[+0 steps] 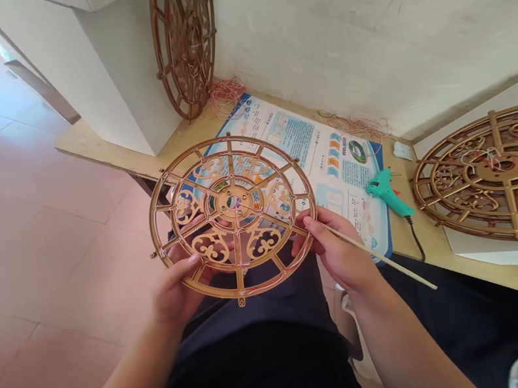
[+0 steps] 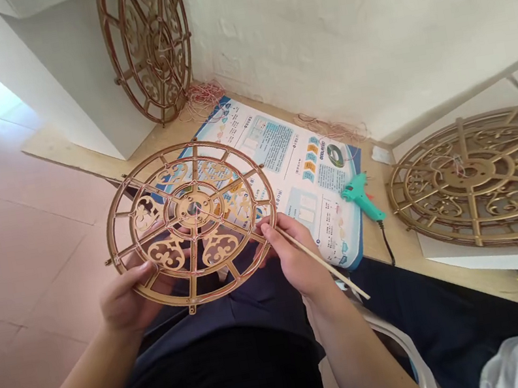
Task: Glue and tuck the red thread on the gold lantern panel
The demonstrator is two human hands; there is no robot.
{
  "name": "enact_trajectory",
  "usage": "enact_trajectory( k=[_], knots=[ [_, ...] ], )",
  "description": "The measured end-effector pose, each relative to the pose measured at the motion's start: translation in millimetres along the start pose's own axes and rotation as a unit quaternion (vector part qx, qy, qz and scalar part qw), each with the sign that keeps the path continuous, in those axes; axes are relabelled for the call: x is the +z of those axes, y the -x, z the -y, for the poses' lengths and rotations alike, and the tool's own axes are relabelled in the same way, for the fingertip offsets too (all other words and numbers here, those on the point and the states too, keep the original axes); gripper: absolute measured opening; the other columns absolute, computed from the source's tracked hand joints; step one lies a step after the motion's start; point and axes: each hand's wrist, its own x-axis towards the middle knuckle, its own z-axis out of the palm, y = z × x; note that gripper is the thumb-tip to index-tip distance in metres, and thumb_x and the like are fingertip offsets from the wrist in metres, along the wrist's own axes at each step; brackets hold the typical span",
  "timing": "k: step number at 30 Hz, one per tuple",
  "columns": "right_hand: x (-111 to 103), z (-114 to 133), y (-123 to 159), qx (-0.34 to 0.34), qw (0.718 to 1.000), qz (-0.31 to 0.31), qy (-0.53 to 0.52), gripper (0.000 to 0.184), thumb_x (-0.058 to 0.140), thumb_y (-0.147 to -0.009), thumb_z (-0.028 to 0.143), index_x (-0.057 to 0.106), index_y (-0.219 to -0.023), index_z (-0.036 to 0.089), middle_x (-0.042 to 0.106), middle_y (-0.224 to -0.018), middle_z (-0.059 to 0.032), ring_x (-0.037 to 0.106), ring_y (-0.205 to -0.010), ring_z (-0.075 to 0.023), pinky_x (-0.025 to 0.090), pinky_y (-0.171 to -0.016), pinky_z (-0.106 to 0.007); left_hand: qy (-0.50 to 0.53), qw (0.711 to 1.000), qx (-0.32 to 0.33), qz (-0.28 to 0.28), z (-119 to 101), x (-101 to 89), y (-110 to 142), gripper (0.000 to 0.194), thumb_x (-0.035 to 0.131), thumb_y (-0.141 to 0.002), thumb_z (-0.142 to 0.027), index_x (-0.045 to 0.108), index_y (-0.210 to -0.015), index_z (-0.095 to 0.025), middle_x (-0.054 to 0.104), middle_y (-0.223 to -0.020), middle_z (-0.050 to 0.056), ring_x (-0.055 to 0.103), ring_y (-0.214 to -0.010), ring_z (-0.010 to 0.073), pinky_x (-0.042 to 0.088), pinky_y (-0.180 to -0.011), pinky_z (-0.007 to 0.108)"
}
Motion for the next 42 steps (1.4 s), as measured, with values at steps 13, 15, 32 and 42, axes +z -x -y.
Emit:
enact_trajectory(
  k=[13, 15, 32, 42],
  knots=[
    [31, -5, 8, -0.031, 0.992, -0.043, -0.111, 0.048, 0.092, -0.076, 0.051, 0.058, -0.093, 0.022, 0.074, -0.080, 0.0010, 0.064, -0.052, -0.0118, 0.053, -0.043, -0.020, -0.022, 0.998, 0.013, 0.059, 25, 33.2, -3, 0.100, 0.089, -0.076, -0.019, 0.043, -0.163, -0.033, 0.065, -0.149, 0.014, 0.062, -0.140, 0.0370, 0.060, -0.107, 0.050],
    [32, -8, 7, -0.041, 0.992, -0.053, -0.111, 0.046, 0.091, -0.077, 0.050, 0.058, -0.093, 0.022, 0.073, -0.082, 0.0010, 0.065, -0.055, -0.0120, 0.053, -0.043, -0.021, -0.025, 0.998, -0.005, 0.058, 27, 34.7, -3, 0.103, 0.089, -0.076, -0.020, 0.039, -0.165, -0.034, 0.067, -0.145, 0.014, 0.068, -0.131, 0.0366, 0.063, -0.101, 0.048],
    [23, -17, -8, -0.096, 0.991, -0.055, -0.073, 0.039, 0.088, -0.080, 0.049, 0.061, -0.091, 0.024, 0.067, -0.078, 0.0032, 0.066, -0.058, -0.0156, 0.060, -0.052, -0.032, -0.006, 0.998, -0.055, 0.013, 25, 48.3, -16, 0.102, 0.070, -0.071, -0.004, 0.040, -0.164, -0.032, 0.080, -0.103, 0.001, 0.080, -0.090, 0.0240, 0.068, -0.076, 0.034],
    [-4, -17, -27, -0.091, 0.995, 0.009, -0.042, 0.029, 0.079, -0.090, 0.049, 0.069, -0.098, 0.023, 0.072, -0.084, -0.0017, 0.069, -0.061, -0.0179, 0.059, -0.051, -0.032, 0.000, 0.999, -0.052, 0.005, 25, 50.7, -36, 0.097, 0.072, -0.070, -0.001, 0.048, -0.159, -0.032, 0.075, -0.085, -0.005, 0.077, -0.077, 0.0184, 0.069, -0.078, 0.036]
  ],
)
